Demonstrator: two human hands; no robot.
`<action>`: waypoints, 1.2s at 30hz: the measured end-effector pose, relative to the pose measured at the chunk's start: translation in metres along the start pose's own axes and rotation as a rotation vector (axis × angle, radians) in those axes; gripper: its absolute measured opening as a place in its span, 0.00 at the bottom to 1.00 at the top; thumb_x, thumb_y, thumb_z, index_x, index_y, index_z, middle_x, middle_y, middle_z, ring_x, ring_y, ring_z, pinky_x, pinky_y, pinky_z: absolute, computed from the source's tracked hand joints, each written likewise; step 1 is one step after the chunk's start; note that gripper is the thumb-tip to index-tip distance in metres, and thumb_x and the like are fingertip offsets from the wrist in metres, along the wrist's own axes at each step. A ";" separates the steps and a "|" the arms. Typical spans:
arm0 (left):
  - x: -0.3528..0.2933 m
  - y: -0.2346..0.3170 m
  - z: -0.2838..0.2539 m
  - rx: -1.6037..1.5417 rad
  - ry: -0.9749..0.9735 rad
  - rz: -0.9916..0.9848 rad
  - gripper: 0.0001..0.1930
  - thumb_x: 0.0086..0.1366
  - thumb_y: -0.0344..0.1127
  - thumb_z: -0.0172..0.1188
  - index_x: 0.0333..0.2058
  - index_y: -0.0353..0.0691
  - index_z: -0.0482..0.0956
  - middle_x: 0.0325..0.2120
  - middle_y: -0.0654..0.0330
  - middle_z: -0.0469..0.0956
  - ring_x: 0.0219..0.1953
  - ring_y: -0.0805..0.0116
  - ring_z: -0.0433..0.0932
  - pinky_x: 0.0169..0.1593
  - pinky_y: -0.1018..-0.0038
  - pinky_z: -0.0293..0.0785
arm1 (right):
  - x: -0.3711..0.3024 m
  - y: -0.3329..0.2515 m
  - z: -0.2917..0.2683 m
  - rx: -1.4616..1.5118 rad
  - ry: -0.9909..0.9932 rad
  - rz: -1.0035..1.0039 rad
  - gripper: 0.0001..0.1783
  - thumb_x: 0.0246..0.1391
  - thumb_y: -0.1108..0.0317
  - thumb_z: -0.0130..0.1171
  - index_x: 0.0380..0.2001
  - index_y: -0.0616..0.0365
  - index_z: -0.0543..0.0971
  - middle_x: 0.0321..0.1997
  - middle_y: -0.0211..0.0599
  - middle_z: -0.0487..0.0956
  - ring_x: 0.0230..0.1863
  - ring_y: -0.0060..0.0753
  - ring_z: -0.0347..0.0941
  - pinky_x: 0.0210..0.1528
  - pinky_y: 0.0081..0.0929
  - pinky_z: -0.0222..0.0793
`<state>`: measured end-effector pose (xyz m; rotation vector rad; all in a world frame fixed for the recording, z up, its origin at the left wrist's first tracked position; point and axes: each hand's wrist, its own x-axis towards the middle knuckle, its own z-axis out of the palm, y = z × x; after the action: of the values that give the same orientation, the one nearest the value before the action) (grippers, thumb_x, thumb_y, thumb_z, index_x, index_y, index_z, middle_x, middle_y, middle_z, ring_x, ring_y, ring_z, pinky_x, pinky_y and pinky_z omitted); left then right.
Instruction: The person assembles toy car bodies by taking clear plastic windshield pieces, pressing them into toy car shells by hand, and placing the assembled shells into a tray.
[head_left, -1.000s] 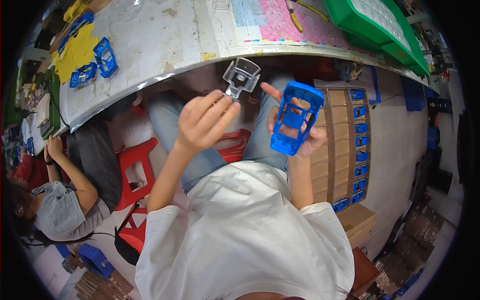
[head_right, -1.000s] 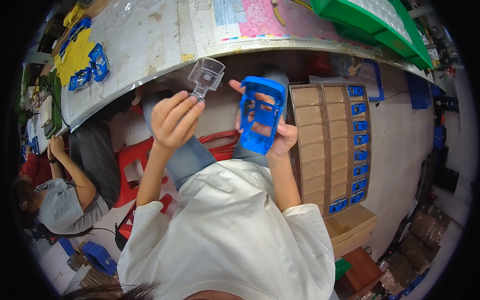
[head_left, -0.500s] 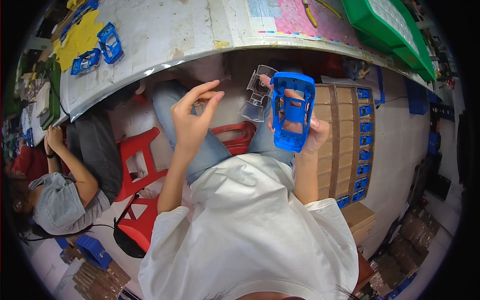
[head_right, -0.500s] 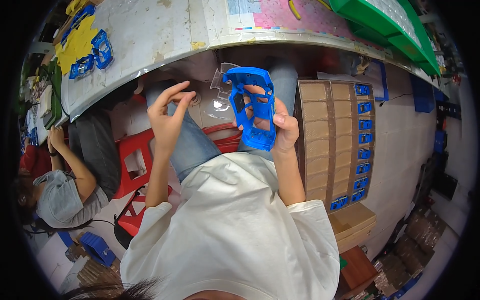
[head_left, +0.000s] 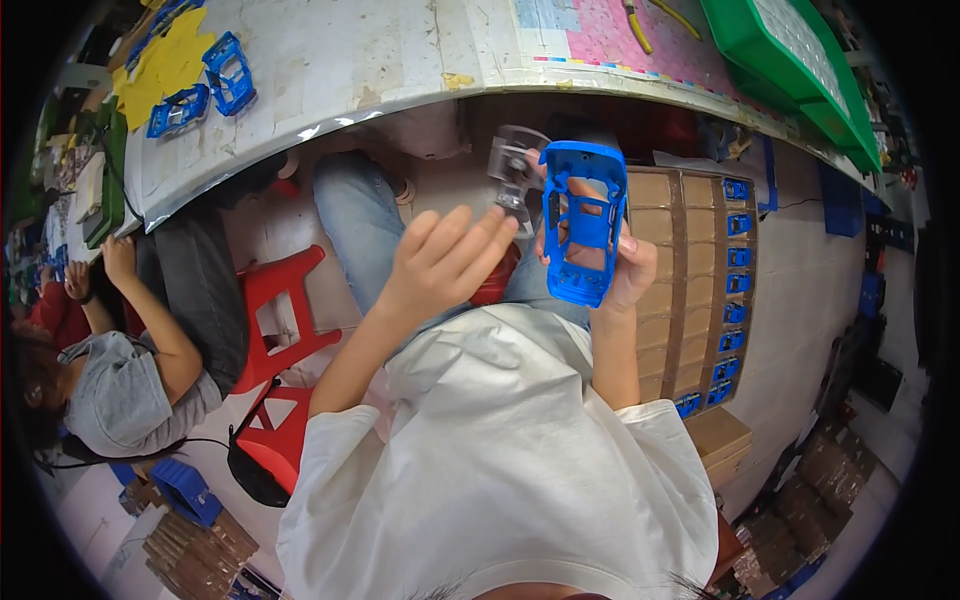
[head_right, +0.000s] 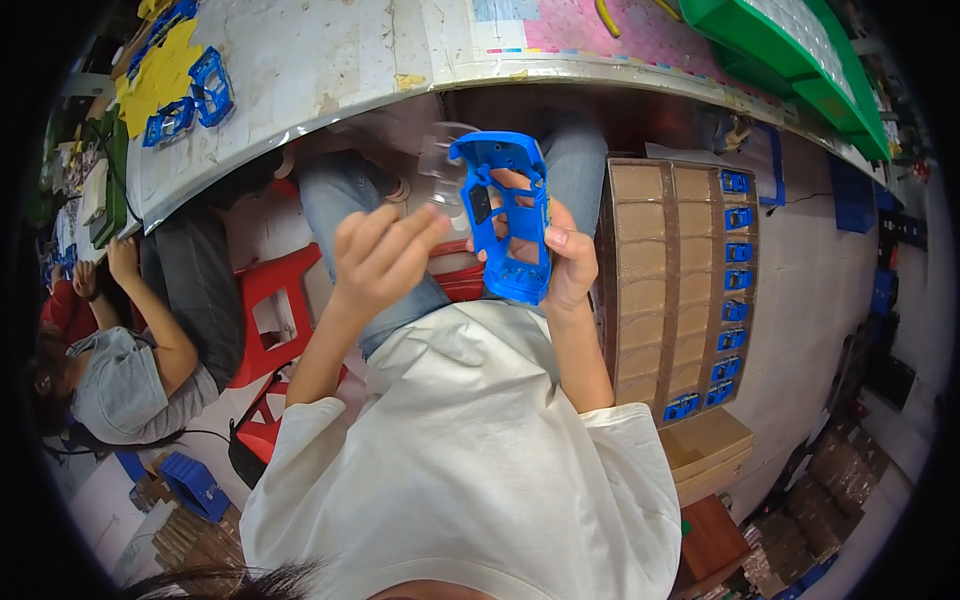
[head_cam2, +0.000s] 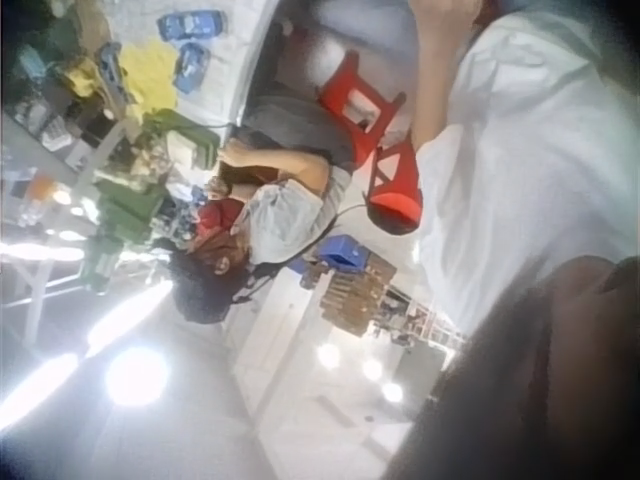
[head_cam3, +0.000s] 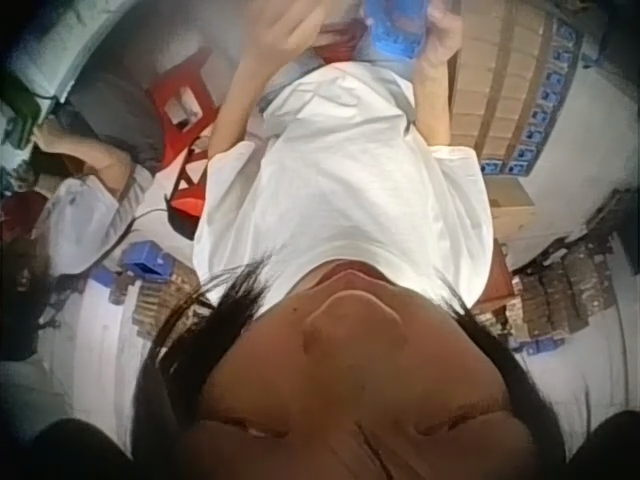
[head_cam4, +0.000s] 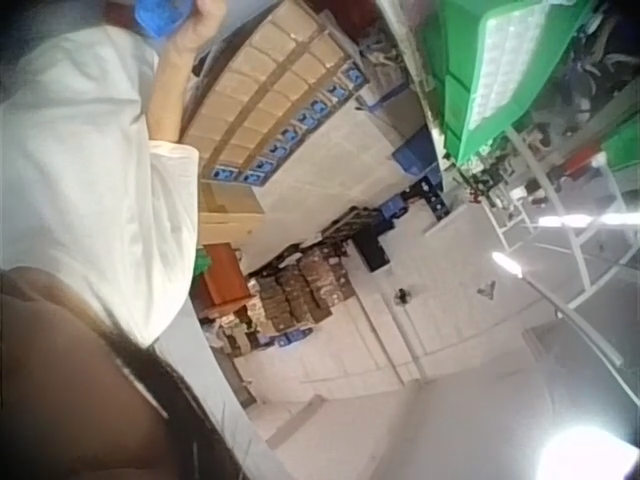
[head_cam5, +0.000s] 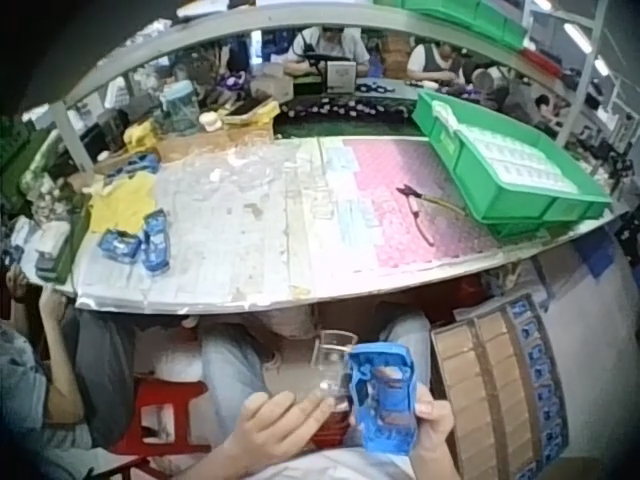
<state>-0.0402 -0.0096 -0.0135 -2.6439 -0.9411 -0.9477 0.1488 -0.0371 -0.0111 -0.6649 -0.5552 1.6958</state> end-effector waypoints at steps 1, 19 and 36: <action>0.000 -0.007 -0.001 0.101 0.116 -0.028 0.10 0.45 0.29 0.59 0.30 0.47 0.79 0.33 0.68 0.76 0.34 0.71 0.69 0.37 0.74 0.59 | 0.001 -0.001 -0.004 0.016 -0.015 -0.007 0.46 0.34 0.51 0.51 0.55 0.71 0.56 0.42 0.50 0.68 0.33 0.44 0.73 0.34 0.31 0.71; -0.034 -0.061 0.066 -0.004 -0.250 -0.187 0.07 0.44 0.28 0.58 0.27 0.41 0.76 0.26 0.64 0.74 0.32 0.67 0.69 0.36 0.73 0.62 | 0.009 0.001 -0.025 0.097 -0.055 -0.076 0.40 0.38 0.50 0.46 0.54 0.65 0.62 0.61 0.60 0.51 0.30 0.41 0.72 0.32 0.29 0.70; -0.017 -0.003 0.032 -1.526 0.143 -1.201 0.08 0.59 0.28 0.52 0.37 0.33 0.71 0.30 0.61 0.74 0.34 0.80 0.70 0.38 0.84 0.64 | -0.004 0.008 -0.057 0.122 -0.083 0.164 0.41 0.29 0.52 0.53 0.48 0.71 0.65 0.36 0.50 0.72 0.25 0.44 0.72 0.27 0.33 0.72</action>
<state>-0.0359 -0.0042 -0.0495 -2.3393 -2.5988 -3.0006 0.1830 -0.0414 -0.0568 -0.5670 -0.4613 1.9016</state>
